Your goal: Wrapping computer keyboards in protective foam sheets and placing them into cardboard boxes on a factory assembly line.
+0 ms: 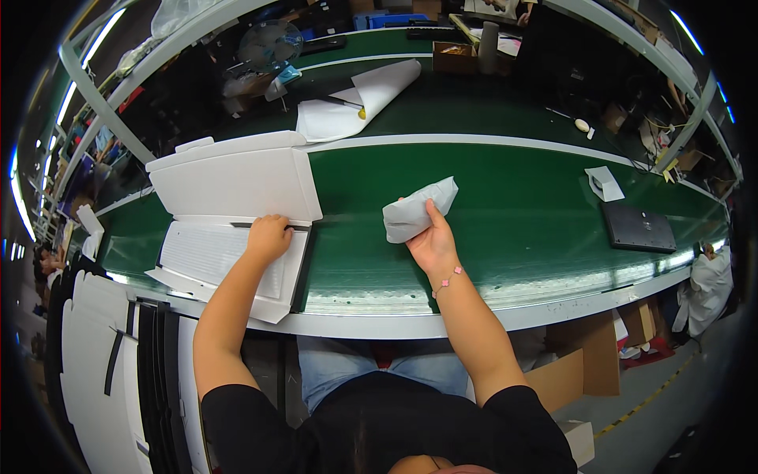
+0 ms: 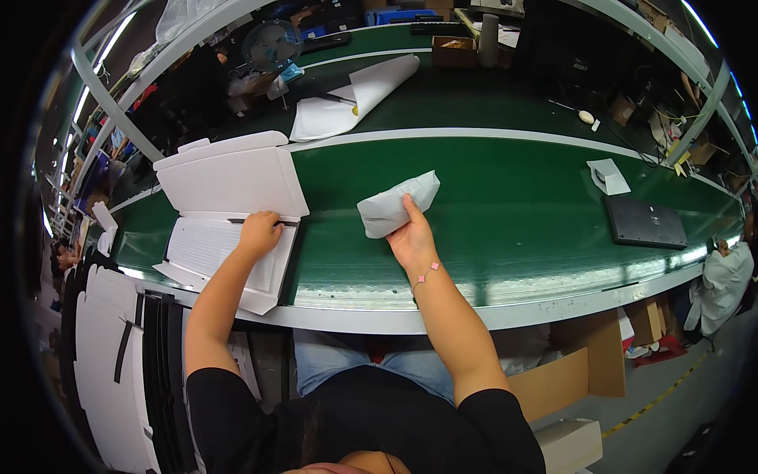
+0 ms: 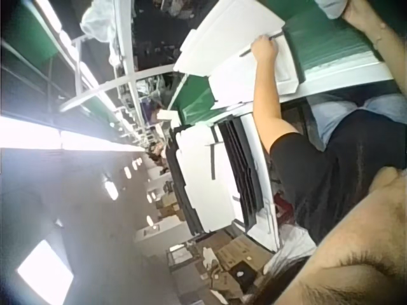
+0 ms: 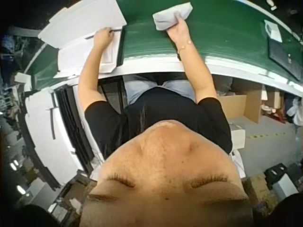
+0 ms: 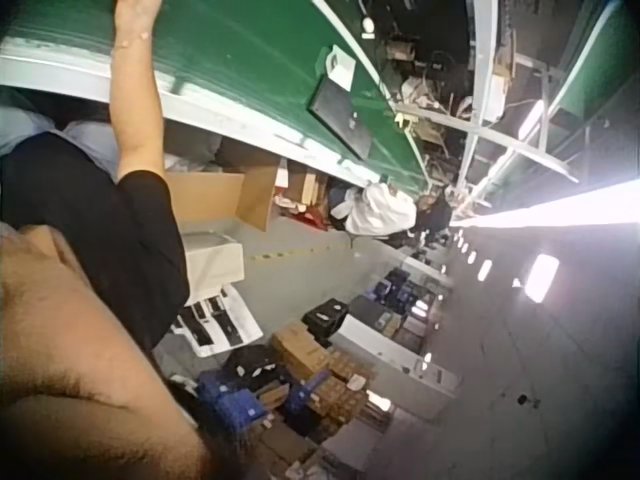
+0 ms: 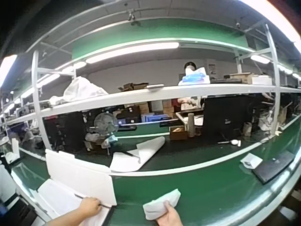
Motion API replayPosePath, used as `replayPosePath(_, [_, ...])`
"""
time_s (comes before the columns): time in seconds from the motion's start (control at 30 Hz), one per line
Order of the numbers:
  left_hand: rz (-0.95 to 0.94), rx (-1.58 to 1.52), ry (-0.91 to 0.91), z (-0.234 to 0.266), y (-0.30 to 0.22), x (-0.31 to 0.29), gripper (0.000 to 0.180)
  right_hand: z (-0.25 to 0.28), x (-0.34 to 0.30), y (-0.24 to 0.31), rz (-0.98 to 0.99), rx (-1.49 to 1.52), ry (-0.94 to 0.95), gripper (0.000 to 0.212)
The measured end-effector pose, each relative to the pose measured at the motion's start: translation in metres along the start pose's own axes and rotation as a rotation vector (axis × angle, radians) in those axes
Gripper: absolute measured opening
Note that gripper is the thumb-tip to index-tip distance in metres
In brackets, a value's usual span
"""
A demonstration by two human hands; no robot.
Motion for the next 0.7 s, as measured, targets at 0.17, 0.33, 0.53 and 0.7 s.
replayPosePath(0.17, [-0.049, 0.126, 0.058, 0.003, 0.001, 0.012, 0.013, -0.001, -0.001, 0.000, -0.007, -0.003, 0.001, 0.047])
replayPosePath(0.33, [-0.073, 0.214, 0.205, 0.007, -0.004, 0.010, 0.014, 0.000, -0.001, 0.000, -0.015, -0.003, -0.001, 0.047])
replayPosePath(0.53, [-0.024, 0.254, 0.355, -0.007, 0.003, 0.000, 0.017, 0.004, 0.003, -0.005, -0.016, -0.023, -0.016, 0.047])
replayPosePath(0.7, [0.019, 0.236, 0.340, -0.005, 0.028, -0.005, 0.020, 0.009, 0.009, -0.004, 0.001, -0.009, -0.031, 0.047])
Point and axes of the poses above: each hand's wrist, its own x-axis towards the middle knuckle, its own z-axis out of the back of the hand, y = z × x, the point moved 10 cm from there along x, towards the middle knuckle, and after that the axes turned 14 degrees about -y, right-handed, at the moved point
